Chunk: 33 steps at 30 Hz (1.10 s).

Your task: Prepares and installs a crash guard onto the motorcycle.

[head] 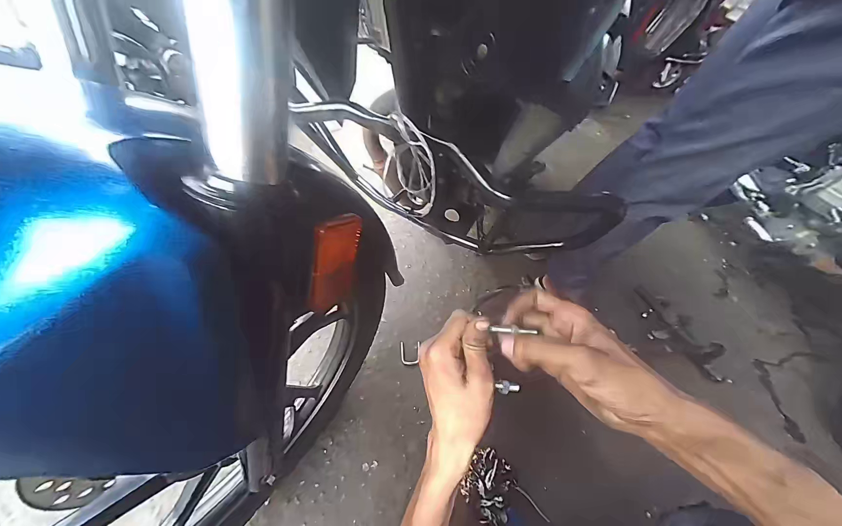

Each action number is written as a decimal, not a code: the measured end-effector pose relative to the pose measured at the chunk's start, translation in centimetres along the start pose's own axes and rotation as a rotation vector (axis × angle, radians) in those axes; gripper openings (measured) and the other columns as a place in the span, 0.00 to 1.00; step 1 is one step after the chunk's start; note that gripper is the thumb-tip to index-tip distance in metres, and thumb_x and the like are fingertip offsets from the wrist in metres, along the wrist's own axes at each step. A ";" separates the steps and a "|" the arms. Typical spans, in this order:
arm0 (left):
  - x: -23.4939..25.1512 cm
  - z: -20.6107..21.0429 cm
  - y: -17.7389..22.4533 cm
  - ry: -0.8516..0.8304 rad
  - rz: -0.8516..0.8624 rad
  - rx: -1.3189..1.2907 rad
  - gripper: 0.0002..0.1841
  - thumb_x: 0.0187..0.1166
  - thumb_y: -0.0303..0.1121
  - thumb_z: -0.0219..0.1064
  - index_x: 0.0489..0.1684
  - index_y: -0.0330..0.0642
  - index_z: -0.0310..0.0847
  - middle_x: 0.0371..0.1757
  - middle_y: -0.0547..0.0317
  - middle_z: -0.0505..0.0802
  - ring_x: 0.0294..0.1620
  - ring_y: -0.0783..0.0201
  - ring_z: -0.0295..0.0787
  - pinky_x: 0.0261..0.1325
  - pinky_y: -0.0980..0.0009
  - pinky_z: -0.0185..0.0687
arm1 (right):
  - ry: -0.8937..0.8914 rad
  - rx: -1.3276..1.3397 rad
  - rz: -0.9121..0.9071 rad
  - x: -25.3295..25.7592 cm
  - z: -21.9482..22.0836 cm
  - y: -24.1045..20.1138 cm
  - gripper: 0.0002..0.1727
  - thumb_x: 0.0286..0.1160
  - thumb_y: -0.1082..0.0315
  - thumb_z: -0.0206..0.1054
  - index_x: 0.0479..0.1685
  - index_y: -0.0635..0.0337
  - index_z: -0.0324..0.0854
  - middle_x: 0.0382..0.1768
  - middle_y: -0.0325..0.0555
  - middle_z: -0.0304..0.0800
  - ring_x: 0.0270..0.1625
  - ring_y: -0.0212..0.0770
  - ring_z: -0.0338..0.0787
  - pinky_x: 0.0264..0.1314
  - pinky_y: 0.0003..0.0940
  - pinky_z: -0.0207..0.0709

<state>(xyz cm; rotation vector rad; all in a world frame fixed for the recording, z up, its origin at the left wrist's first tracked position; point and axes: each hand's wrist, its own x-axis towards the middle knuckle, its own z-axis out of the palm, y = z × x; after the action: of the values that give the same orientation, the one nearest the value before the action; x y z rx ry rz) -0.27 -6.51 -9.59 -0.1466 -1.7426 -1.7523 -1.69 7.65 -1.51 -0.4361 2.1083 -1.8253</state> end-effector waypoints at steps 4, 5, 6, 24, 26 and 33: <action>0.2 -0.1 0.0 0.025 0.016 -0.027 0.21 0.91 0.38 0.52 0.22 0.44 0.78 0.16 0.73 0.76 0.18 0.82 0.70 0.23 0.84 0.66 | -0.007 -0.047 0.007 0.1 -0.5 -0.7 0.29 0.73 0.66 0.74 0.73 0.52 0.67 0.59 0.46 0.88 0.56 0.42 0.91 0.57 0.36 0.88; 0.2 -0.1 0.0 0.028 0.016 -0.027 0.21 0.91 0.38 0.52 0.22 0.44 0.79 0.17 0.73 0.78 0.18 0.82 0.72 0.23 0.84 0.68 | 0.042 -0.068 0.050 0.0 -0.2 -0.8 0.17 0.83 0.59 0.67 0.65 0.54 0.75 0.44 0.44 0.91 0.42 0.38 0.91 0.46 0.30 0.86; 0.1 -0.1 0.1 0.029 0.016 -0.027 0.20 0.91 0.37 0.52 0.22 0.44 0.79 0.17 0.73 0.78 0.18 0.82 0.72 0.23 0.84 0.68 | 0.050 -0.061 0.069 0.1 0.0 -0.7 0.13 0.90 0.57 0.59 0.53 0.57 0.79 0.33 0.43 0.90 0.32 0.34 0.88 0.37 0.26 0.82; 0.3 -1.5 -0.7 0.079 0.029 -0.024 0.20 0.93 0.40 0.51 0.25 0.46 0.78 0.19 0.76 0.75 0.17 0.84 0.65 0.20 0.86 0.61 | -0.022 0.038 0.032 0.6 0.1 0.1 0.05 0.83 0.70 0.62 0.47 0.59 0.84 0.32 0.43 0.88 0.31 0.32 0.85 0.34 0.23 0.80; 0.4 -1.6 -0.7 0.093 0.025 -0.020 0.21 0.93 0.41 0.51 0.24 0.47 0.77 0.19 0.77 0.75 0.17 0.84 0.65 0.21 0.85 0.61 | -0.078 0.008 -0.017 0.8 -0.5 -0.2 0.29 0.58 0.80 0.70 0.63 0.52 0.70 0.58 0.45 0.85 0.54 0.40 0.89 0.50 0.32 0.87; 0.4 -1.8 -0.4 0.080 0.026 -0.059 0.20 0.93 0.41 0.51 0.24 0.47 0.76 0.18 0.77 0.74 0.17 0.84 0.65 0.20 0.85 0.60 | -0.072 0.038 0.052 0.4 0.0 -0.5 0.12 0.75 0.72 0.65 0.55 0.56 0.81 0.43 0.45 0.90 0.40 0.37 0.89 0.41 0.29 0.84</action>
<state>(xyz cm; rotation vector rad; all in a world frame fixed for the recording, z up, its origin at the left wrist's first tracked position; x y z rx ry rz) -0.12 -8.36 -9.94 -0.1227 -1.6263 -1.7672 -1.99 7.41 -1.07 -0.4275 2.0152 -1.7900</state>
